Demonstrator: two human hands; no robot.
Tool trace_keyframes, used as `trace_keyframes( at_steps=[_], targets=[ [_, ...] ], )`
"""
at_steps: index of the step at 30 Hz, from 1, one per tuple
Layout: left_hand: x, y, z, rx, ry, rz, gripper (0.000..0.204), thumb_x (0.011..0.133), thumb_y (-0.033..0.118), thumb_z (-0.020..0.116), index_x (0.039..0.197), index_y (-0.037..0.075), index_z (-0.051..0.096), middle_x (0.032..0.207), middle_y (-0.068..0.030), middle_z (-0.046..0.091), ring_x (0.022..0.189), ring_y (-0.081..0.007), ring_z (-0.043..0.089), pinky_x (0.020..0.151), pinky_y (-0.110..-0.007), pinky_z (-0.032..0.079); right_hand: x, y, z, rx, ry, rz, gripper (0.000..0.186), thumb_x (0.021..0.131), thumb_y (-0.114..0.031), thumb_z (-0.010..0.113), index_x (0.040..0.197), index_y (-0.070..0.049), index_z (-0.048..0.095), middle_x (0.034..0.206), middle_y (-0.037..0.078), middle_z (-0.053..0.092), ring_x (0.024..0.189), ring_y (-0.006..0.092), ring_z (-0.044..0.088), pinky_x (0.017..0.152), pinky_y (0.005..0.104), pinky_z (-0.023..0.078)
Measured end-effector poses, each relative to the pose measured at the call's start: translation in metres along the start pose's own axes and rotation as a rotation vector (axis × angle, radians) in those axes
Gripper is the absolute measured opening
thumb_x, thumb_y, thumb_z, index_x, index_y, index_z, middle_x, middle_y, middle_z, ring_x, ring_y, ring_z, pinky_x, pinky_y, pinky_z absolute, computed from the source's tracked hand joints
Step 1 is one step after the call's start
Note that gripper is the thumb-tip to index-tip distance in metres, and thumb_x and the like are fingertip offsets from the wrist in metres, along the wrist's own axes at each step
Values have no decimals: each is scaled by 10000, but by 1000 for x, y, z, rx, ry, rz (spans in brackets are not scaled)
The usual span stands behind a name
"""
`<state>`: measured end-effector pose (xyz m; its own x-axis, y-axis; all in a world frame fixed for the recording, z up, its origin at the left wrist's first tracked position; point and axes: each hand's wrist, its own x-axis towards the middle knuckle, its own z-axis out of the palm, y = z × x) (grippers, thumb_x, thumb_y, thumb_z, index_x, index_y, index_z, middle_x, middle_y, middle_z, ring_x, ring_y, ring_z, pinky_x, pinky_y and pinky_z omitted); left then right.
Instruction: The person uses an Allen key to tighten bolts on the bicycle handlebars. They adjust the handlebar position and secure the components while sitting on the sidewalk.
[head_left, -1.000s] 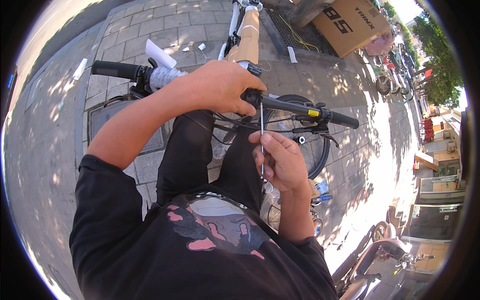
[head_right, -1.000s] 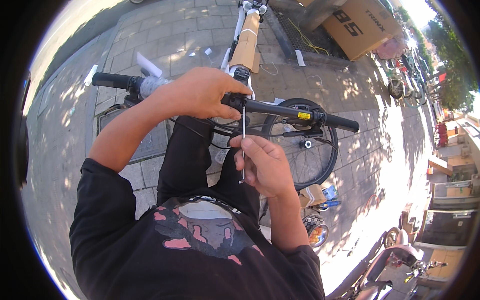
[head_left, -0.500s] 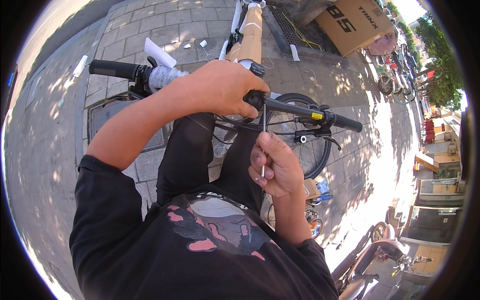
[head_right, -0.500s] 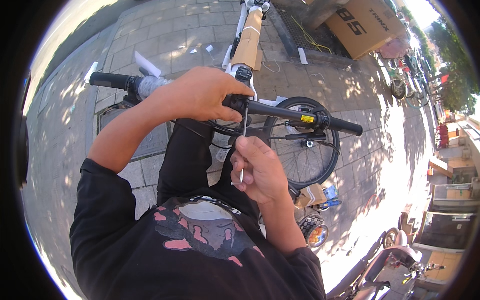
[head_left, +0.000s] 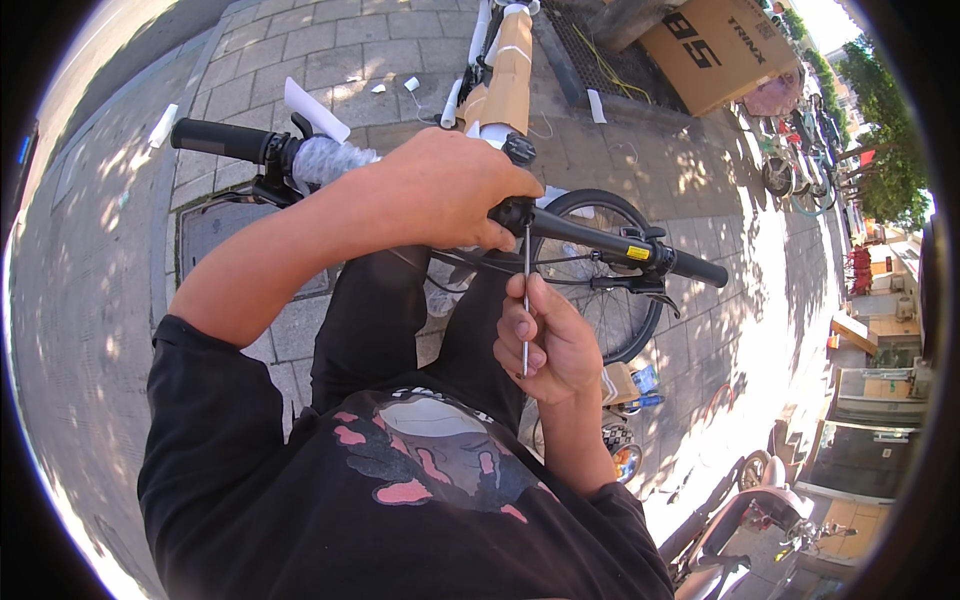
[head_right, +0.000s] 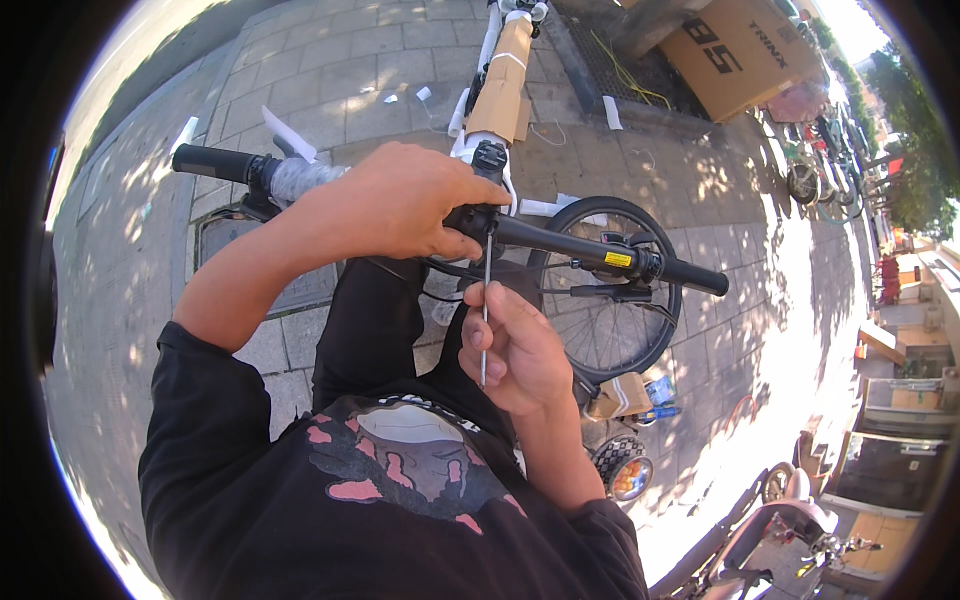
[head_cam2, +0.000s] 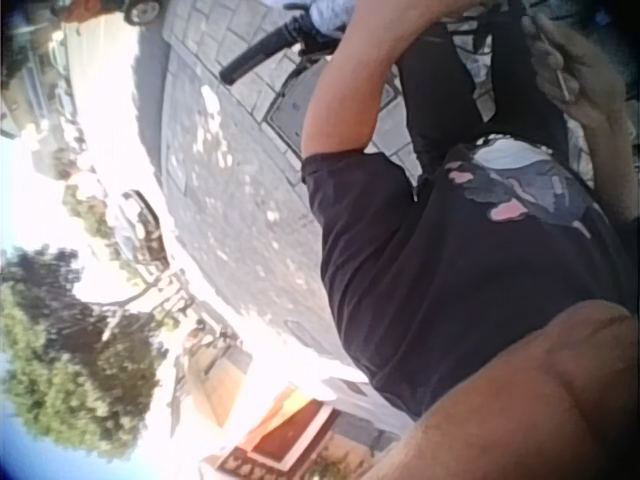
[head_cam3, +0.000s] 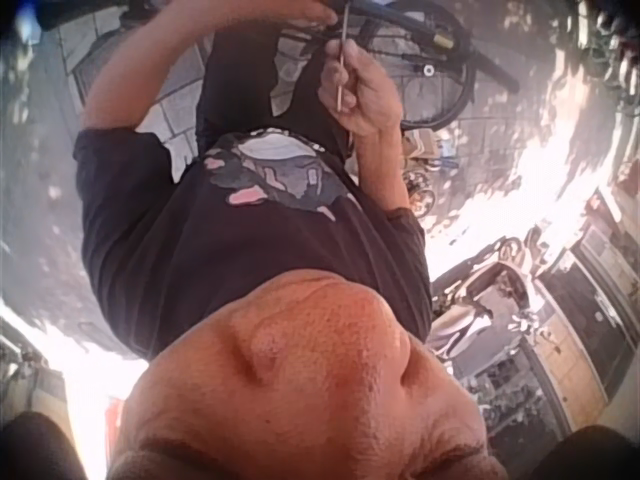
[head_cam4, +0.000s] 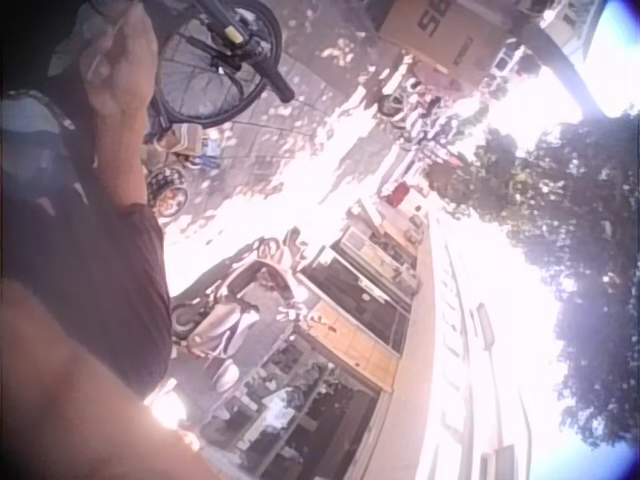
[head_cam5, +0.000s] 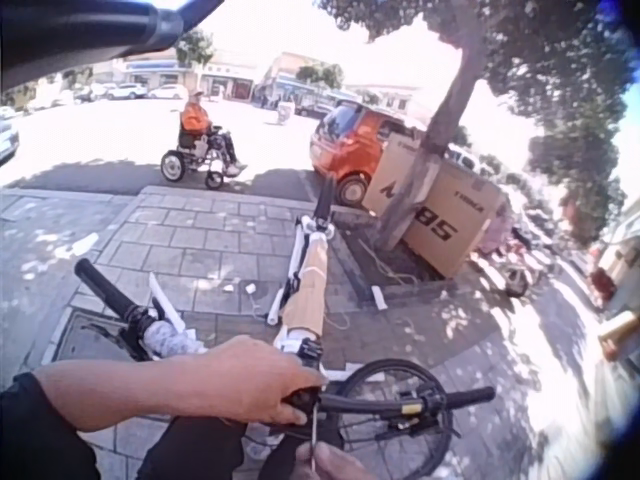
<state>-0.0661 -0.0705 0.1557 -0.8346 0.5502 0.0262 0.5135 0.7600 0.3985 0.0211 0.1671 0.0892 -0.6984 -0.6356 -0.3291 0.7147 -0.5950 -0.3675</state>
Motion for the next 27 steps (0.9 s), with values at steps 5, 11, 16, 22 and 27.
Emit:
trace_keyframes(
  at_steps=[5,11,16,22,27],
  targets=[
    [0,-2,1,-15,7,12,595,866,413,877,1397,181,741,997,-149,788,963,-372,763,815,-479,590,0,-1,-8,-15,7,-38,280,1185,-249,499,1168,-29,671,813,49,682,493,71,477,452,268,446],
    [-3,2,-1,-64,-7,-20,583,869,398,870,1395,177,749,1032,-172,791,976,-391,759,829,-486,590,-6,-7,6,-50,37,-51,274,1182,-238,503,1150,-16,660,810,51,676,486,72,476,436,276,448],
    [-2,0,-2,-103,-15,-32,577,863,379,871,1394,186,756,1029,-177,790,975,-398,757,832,-493,590,-8,-6,9,-12,53,-48,292,1185,-243,487,1172,-5,658,812,56,674,482,84,485,431,275,442],
    [0,2,-6,-126,-61,-75,589,858,379,877,1405,202,751,1025,-172,792,972,-389,762,835,-489,592,-1,6,18,-34,129,-57,262,1155,-265,574,1185,-23,671,786,67,672,459,75,452,411,224,410],
    [0,1,-5,-128,-51,-70,588,858,387,878,1404,204,753,1033,-170,795,972,-390,763,835,-492,590,-1,4,15,37,107,-42,291,1177,-269,511,1204,-20,661,792,55,665,463,63,465,400,249,412]
  ],
)
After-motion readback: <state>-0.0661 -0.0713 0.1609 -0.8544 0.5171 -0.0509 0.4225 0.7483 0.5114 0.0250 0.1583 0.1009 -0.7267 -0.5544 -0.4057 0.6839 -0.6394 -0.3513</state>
